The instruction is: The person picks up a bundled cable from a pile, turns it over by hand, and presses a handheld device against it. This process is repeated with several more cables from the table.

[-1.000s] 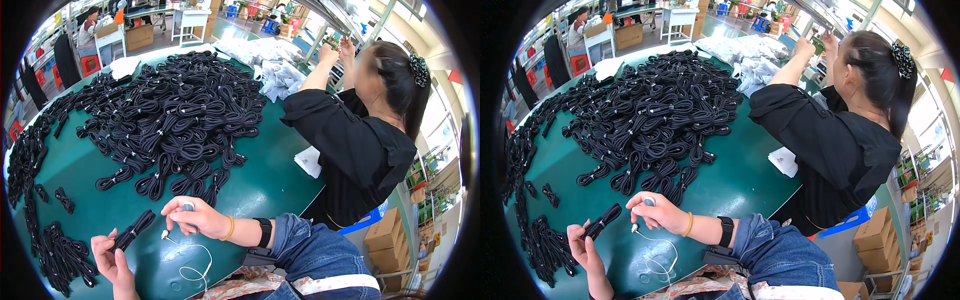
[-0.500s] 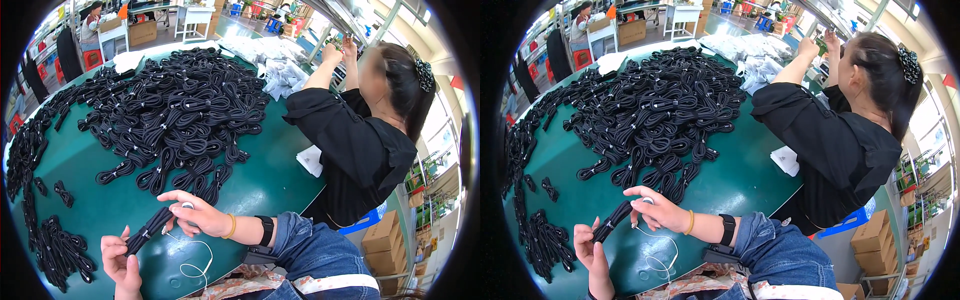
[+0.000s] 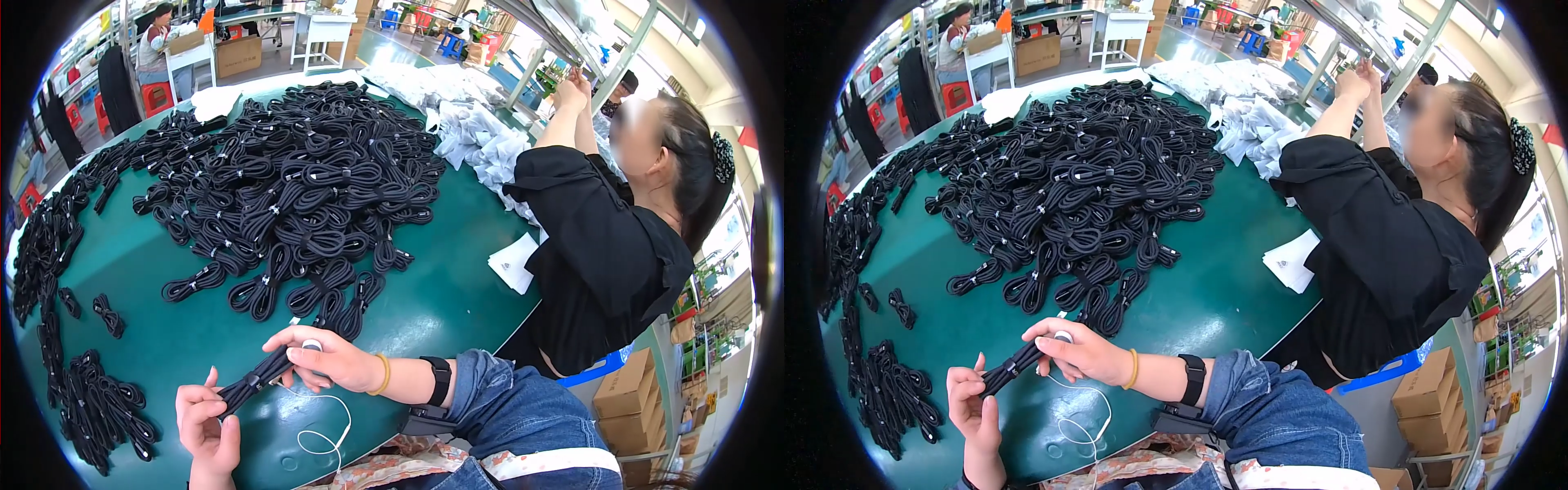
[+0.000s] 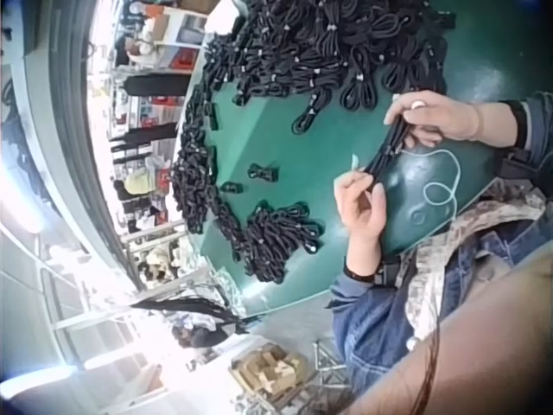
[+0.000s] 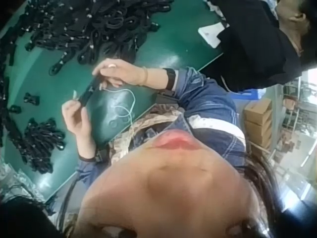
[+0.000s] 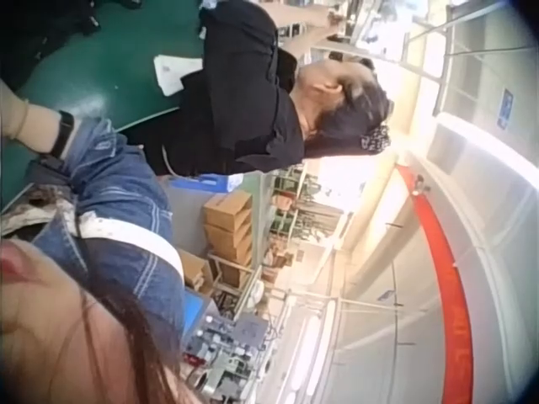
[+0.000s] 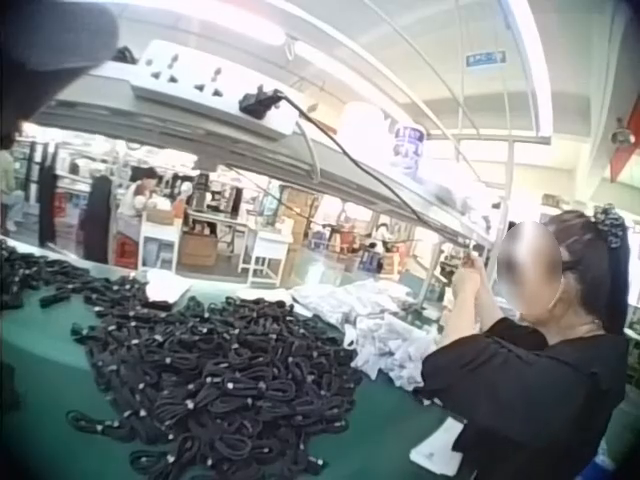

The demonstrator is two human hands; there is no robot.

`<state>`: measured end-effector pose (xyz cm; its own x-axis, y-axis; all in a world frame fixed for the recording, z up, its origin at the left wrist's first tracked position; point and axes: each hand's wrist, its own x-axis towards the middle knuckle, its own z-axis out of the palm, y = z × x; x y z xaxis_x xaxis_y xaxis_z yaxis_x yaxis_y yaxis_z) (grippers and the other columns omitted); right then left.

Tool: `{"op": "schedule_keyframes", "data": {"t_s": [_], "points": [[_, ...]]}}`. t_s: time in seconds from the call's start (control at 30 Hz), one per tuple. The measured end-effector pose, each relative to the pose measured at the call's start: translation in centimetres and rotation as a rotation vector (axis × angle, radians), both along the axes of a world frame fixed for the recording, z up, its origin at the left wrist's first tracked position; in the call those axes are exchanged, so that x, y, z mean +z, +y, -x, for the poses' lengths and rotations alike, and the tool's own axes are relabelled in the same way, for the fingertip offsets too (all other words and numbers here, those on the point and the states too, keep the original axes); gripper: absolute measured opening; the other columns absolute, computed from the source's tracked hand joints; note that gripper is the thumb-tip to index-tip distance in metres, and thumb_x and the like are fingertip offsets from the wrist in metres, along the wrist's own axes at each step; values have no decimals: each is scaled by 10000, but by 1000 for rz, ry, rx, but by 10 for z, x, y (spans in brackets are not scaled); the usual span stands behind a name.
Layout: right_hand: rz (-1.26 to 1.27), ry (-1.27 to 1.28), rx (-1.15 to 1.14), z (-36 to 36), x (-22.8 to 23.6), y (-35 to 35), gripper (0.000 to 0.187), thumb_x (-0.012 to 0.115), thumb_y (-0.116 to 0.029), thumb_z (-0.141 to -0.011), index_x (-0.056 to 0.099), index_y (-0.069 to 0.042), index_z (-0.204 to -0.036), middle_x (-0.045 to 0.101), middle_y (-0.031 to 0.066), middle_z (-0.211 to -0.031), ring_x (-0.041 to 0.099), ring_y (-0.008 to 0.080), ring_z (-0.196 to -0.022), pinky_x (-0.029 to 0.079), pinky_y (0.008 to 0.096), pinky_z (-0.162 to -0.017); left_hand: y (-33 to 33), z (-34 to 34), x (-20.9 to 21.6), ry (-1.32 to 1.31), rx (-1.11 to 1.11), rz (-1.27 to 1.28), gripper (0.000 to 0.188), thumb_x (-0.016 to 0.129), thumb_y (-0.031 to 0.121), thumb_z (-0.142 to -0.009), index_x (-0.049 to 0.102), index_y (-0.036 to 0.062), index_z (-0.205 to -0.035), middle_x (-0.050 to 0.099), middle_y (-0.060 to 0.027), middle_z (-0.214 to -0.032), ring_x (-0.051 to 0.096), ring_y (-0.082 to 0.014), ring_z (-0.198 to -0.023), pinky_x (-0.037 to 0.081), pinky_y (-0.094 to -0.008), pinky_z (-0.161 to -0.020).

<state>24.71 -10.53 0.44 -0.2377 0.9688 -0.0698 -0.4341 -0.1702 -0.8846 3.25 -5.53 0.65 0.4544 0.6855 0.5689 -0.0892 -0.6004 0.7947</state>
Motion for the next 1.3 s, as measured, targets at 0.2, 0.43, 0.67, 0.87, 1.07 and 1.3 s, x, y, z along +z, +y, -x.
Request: {"op": "schedule_keyframes", "data": {"t_s": [0.2, 0.43, 0.67, 0.87, 1.07, 1.3], "points": [[3, -12, 12, 0, -1, 1, 322, 413, -220, -852, 401, -22, -1106, 546, 82, -750, 368, 17, -420, 360, 155, -425, -1, 0, 0, 5, 7, -1, 204, 537, 35, -652, 470, 31, -844, 424, -116, -770, 410, -173, -695, 354, -474, -873], [-59, -44, 21, 2, -1, 1, 361, 477, -233, -820, 410, -30, -1111, 550, 66, -758, 395, 14, -468, 358, 146, -437, -1, 2, 2, -19, 19, -8, 214, 537, 41, -655, 476, 34, -861, 424, -123, -780, 419, -173, -690, 353, -479, -873], [-56, -81, 30, 1, -4, 1, 348, 502, -230, -805, 442, -42, -1092, 562, 51, -767, 409, 16, -511, 351, 140, -456, -3, 7, 4, 22, 2, -28, 212, 542, 59, -666, 479, 37, -867, 426, -125, -783, 422, -169, -691, 341, -488, -882], [-40, -98, 35, -1, -2, -1, 346, 501, -225, -806, 441, -44, -1094, 566, 48, -761, 413, 18, -511, 350, 144, -457, -4, 5, 3, 31, 11, -13, 209, 546, 72, -675, 479, 36, -869, 427, -125, -781, 422, -169, -691, 339, -489, -885], [-32, -113, 29, -1, 0, 3, 339, 498, -214, -805, 445, -39, -1090, 568, 43, -749, 409, 16, -509, 347, 143, -457, -1, 4, 1, 2, 20, 10, 210, 548, 67, -672, 481, 30, -868, 428, -127, -776, 429, -173, -696, 340, -475, -888], [-19, -140, 41, 4, 5, 5, 328, 476, -179, -808, 444, -28, -1098, 565, 56, -765, 398, 20, -502, 342, 144, -462, 1, 7, 12, -19, 30, -10, 196, 561, 27, -647, 511, 23, -837, 460, -125, -780, 463, -191, -712, 354, -457, -881]]}}
